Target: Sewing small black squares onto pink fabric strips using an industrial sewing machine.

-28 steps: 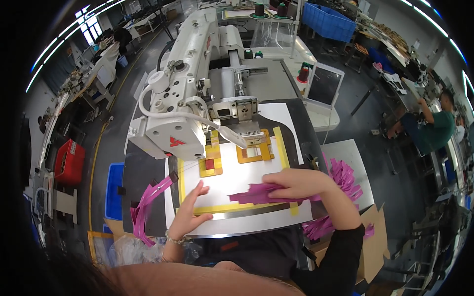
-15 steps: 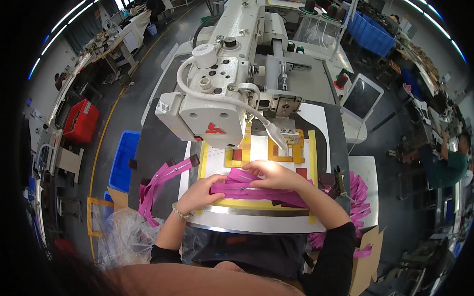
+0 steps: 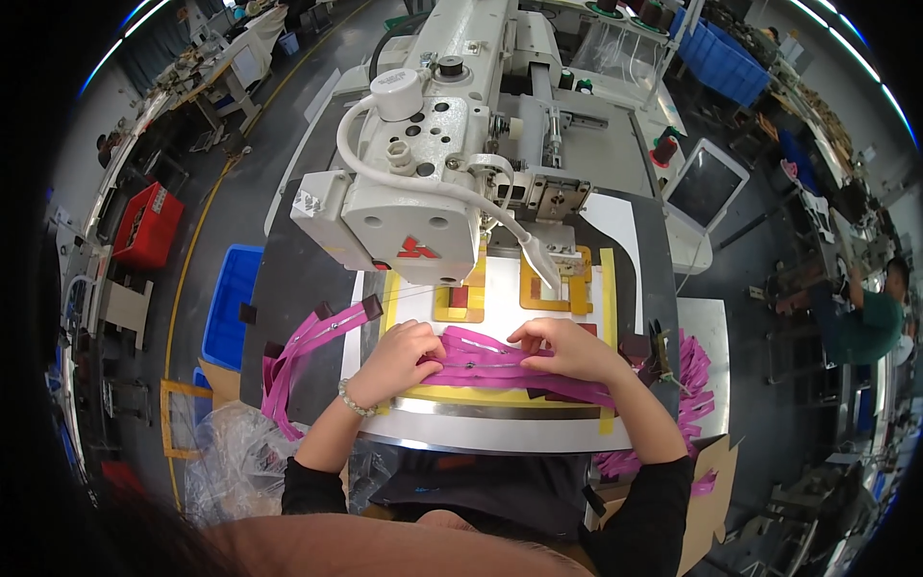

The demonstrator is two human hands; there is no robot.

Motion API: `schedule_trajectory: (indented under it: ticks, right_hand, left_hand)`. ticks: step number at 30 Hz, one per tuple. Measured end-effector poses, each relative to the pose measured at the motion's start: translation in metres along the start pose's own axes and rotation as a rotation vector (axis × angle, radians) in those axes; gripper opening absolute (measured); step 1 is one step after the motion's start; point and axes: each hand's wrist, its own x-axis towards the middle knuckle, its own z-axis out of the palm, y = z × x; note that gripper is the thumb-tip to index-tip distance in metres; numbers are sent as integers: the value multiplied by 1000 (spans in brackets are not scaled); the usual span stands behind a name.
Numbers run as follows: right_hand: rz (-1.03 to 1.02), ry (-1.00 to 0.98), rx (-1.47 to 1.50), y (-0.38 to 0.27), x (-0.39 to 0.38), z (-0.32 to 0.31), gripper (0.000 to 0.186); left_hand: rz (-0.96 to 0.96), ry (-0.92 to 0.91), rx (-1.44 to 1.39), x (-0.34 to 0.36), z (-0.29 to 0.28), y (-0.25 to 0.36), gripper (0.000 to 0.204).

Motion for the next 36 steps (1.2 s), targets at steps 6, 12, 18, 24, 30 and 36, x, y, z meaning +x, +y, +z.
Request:
schedule_trajectory:
  ticks: [6, 12, 18, 24, 30, 36]
  right_hand:
    - [-430, 63, -49, -5, 13, 8, 36]
    - [37, -353, 351, -16, 17, 3, 25]
    - [330, -6, 448, 20, 41, -29, 23]
    - [301, 118, 325, 48, 60, -32, 31]
    - [334, 86, 356, 51, 59, -38, 25]
    - [312, 122, 349, 29, 58, -32, 33]
  left_hand:
    - [-36, -212, -552, 1, -21, 24, 11]
    - [-156, 16, -618, 14, -30, 29, 13]
    - [-146, 133, -393, 27, -25, 22, 14]
    - [-68, 276, -134, 29, -8, -3, 14]
    - [-90, 385, -132, 26, -12, -11, 14]
    - [-58, 433, -101, 23, -8, -15, 15]
